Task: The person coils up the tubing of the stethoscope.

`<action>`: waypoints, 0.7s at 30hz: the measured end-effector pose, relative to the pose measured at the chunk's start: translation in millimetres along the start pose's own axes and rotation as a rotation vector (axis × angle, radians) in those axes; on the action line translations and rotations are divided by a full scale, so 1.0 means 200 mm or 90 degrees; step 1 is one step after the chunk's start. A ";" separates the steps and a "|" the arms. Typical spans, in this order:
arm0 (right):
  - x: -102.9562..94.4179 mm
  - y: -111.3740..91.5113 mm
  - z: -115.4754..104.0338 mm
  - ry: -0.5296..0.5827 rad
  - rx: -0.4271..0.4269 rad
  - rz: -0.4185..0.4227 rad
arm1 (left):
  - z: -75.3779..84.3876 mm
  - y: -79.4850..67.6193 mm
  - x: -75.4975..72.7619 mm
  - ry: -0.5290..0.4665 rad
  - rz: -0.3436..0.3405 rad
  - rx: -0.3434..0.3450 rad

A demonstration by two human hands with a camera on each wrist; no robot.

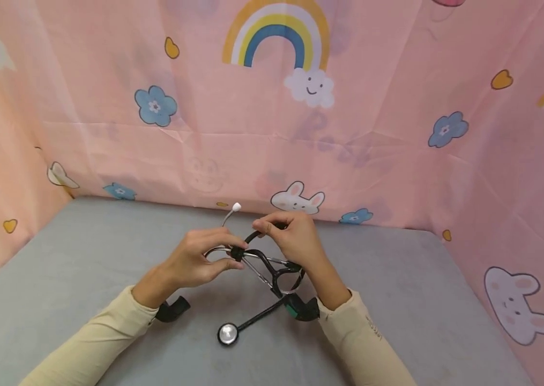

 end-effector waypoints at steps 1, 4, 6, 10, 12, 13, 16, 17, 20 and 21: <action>0.00 0.00 0.00 0.003 0.004 -0.003 | 0.00 0.00 0.00 -0.001 0.002 0.001; -0.01 0.00 0.02 0.018 -0.001 -0.020 | 0.00 0.00 0.00 -0.011 0.005 0.001; -0.02 0.00 0.03 0.043 -0.007 -0.039 | -0.01 0.00 0.00 -0.019 0.011 0.000; -0.02 0.01 0.07 0.091 0.010 -0.093 | -0.05 -0.01 -0.06 -0.056 0.054 -0.026; -0.03 0.00 0.10 0.095 0.045 -0.127 | -0.08 -0.02 -0.10 -0.084 0.088 -0.050; -0.03 0.00 0.11 0.096 0.062 -0.138 | -0.09 -0.03 -0.12 -0.103 0.103 -0.063; -0.04 -0.01 0.13 0.096 0.092 -0.151 | -0.11 -0.04 -0.15 -0.167 0.123 -0.079; -0.05 -0.01 0.13 0.106 0.094 -0.143 | -0.11 -0.04 -0.15 -0.187 0.120 -0.078; -0.08 0.00 0.13 0.152 0.089 -0.089 | -0.10 -0.04 -0.13 -0.231 0.102 -0.067; -0.08 0.00 0.13 0.163 0.088 -0.069 | -0.10 -0.04 -0.12 -0.237 0.096 -0.065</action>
Point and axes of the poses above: each hand's wrist, its own y-axis towards the middle knuckle, its own x-axis out of the palm, z = x × y, the point moved 8 cm from there along y, towards the middle knuckle, and after that the axes turned 8 degrees about -z, right-handed, at the moved point
